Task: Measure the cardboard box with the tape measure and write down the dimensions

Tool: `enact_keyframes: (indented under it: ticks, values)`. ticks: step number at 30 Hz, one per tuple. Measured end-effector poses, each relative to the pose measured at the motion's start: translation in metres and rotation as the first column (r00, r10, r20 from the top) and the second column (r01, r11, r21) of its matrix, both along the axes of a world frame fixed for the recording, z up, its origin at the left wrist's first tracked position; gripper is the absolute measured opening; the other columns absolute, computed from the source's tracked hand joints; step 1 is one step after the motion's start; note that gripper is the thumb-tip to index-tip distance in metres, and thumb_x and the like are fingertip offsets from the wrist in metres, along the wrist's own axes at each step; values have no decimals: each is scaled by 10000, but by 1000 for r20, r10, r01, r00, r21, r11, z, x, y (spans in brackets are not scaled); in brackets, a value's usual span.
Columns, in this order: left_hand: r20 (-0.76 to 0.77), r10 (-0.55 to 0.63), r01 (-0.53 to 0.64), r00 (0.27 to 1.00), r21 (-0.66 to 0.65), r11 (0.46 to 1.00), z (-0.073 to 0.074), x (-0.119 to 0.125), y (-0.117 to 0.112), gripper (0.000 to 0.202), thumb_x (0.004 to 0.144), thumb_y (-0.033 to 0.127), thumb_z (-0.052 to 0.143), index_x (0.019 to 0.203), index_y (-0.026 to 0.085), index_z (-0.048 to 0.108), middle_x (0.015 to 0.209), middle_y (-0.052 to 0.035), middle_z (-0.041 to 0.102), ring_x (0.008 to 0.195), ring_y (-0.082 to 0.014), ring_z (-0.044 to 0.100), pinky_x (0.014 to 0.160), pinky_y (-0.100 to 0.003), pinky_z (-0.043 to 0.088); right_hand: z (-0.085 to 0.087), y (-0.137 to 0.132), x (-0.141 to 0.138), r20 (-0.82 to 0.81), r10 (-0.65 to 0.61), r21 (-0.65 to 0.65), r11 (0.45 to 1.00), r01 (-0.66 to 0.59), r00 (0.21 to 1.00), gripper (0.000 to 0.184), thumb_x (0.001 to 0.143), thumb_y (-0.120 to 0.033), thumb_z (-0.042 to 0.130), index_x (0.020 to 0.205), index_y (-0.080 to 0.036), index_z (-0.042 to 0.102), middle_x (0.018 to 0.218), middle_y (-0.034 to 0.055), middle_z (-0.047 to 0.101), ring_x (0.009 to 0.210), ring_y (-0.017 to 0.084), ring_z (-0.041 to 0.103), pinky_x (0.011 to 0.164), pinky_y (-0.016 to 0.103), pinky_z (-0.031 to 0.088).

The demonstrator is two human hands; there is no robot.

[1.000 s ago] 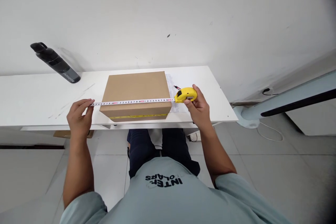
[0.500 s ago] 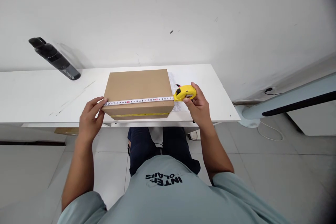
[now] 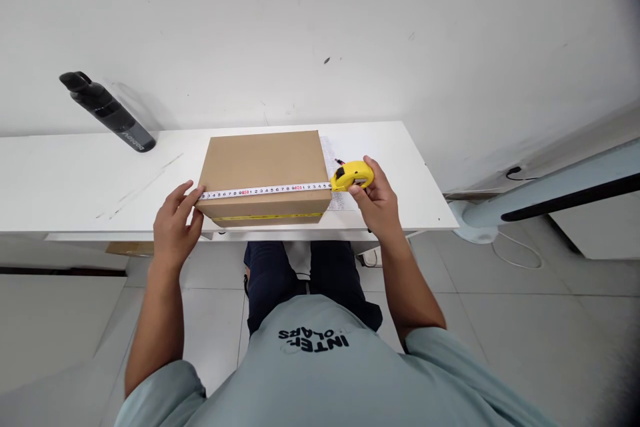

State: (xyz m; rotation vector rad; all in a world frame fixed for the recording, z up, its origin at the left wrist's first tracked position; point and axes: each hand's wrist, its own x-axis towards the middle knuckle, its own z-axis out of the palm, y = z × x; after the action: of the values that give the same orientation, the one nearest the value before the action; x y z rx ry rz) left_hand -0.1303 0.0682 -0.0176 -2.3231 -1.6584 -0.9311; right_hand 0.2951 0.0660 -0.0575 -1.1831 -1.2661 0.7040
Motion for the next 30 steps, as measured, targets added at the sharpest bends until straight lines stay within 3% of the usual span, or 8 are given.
enact_keyframes:
  ticks: [4,8,12,15,21,30]
  values:
    - [-51,48,-43,998,82,996,-6,-6,7,403,1000,242,539,1371,314,677,1438,-91,673,1145,-259,708,995,-414,532,-2,-1,0,1,8,13,1000,-8,1000,715,904,-541,739,1549,-326,516,1320,69,742,1202,271,711,1076,498,574]
    - [19,53,-56,998,192,980,-7,-7,15,284,1008,287,542,1150,283,788,1201,-79,774,955,-231,719,885,-395,521,-4,-7,-1,-7,4,38,999,-3,1000,714,916,-532,727,1561,-328,500,1419,97,686,1221,285,702,1046,516,603]
    - [87,10,-35,996,289,957,-5,-11,16,249,986,256,564,1018,283,810,1128,-75,779,884,-215,697,867,-397,519,-4,-17,-5,-18,3,59,998,-2,1000,701,919,-525,729,1557,-355,493,1507,111,618,1274,313,677,1038,530,614]
    - [71,-21,-4,997,326,945,-6,-12,10,275,979,193,552,1051,278,804,1145,-83,778,906,-208,712,862,-383,541,-4,-20,-6,-12,5,61,998,-4,1000,708,930,-524,715,1574,-364,466,1514,118,604,1280,323,671,1020,527,623]
    - [85,-193,161,977,292,943,-6,-2,-14,420,964,163,598,1364,254,692,1275,-108,742,1159,-239,717,987,-384,580,-6,-17,-5,29,40,79,996,-42,999,660,958,-502,683,1570,-373,470,1558,100,574,1336,308,646,1071,512,590]
    - [230,-149,79,962,286,955,-1,5,-18,203,947,193,720,1135,246,776,1091,-49,781,1014,-185,745,938,-343,598,2,-20,-13,9,54,54,997,-54,999,667,924,-526,720,1534,-344,517,1398,95,657,1123,255,699,975,459,621]
